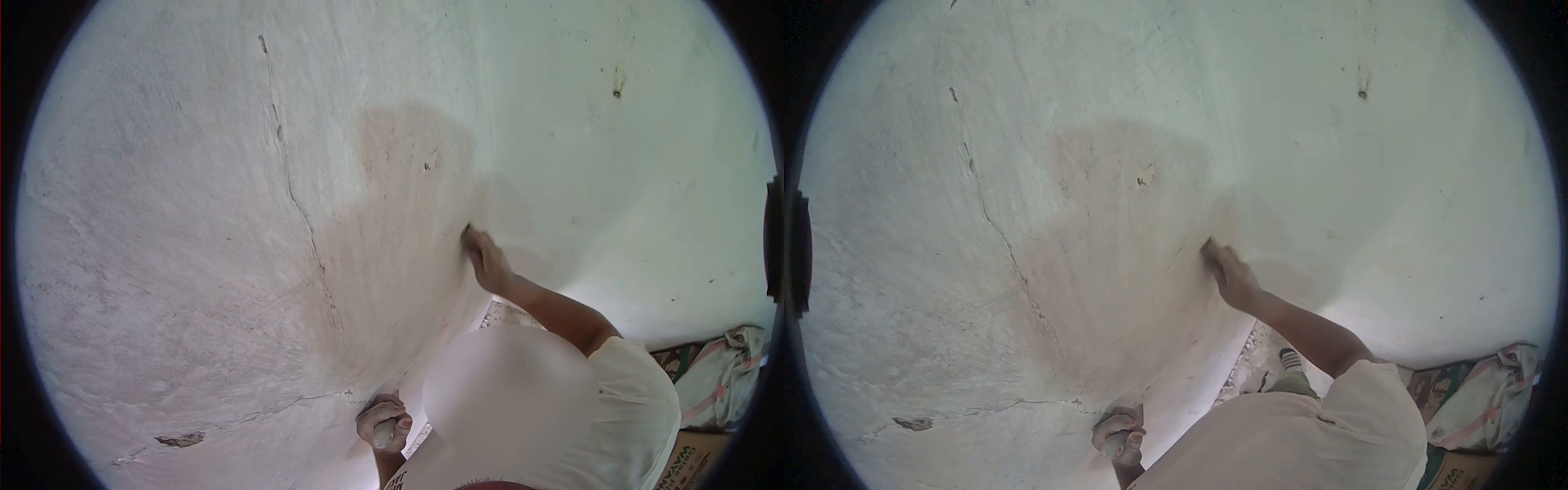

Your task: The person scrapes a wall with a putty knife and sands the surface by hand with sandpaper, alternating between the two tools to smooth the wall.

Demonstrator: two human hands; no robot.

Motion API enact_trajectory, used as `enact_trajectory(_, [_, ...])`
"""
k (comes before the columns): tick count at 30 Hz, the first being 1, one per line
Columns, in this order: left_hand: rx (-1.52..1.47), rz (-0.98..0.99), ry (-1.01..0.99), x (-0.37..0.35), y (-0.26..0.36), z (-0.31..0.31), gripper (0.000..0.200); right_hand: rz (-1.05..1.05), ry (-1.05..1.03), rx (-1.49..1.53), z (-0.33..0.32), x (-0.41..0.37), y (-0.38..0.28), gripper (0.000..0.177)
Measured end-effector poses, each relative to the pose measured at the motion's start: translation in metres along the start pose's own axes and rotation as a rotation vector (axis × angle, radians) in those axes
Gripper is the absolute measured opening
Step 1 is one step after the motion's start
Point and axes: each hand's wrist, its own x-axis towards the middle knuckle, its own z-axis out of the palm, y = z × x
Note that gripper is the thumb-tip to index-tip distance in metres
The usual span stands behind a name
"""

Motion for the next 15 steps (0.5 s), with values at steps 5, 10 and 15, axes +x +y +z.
enact_trajectory(5, [0.015, -0.046, -0.008, -0.001, 0.005, 0.0, 0.035, 0.058, 0.36, 0.009, 0.004, 0.021, 0.018, 0.04])
enact_trajectory(10, [0.039, -0.105, 0.002, -0.003, 0.01, 0.0, 0.037, 0.171, 0.348, 0.145, -0.01, 0.033, 0.019, 0.041])
enact_trajectory(15, [0.026, -0.126, 0.036, -0.004, 0.008, 0.002, 0.039, 0.046, 0.118, -0.08, -0.013, 0.016, 0.026, 0.049])
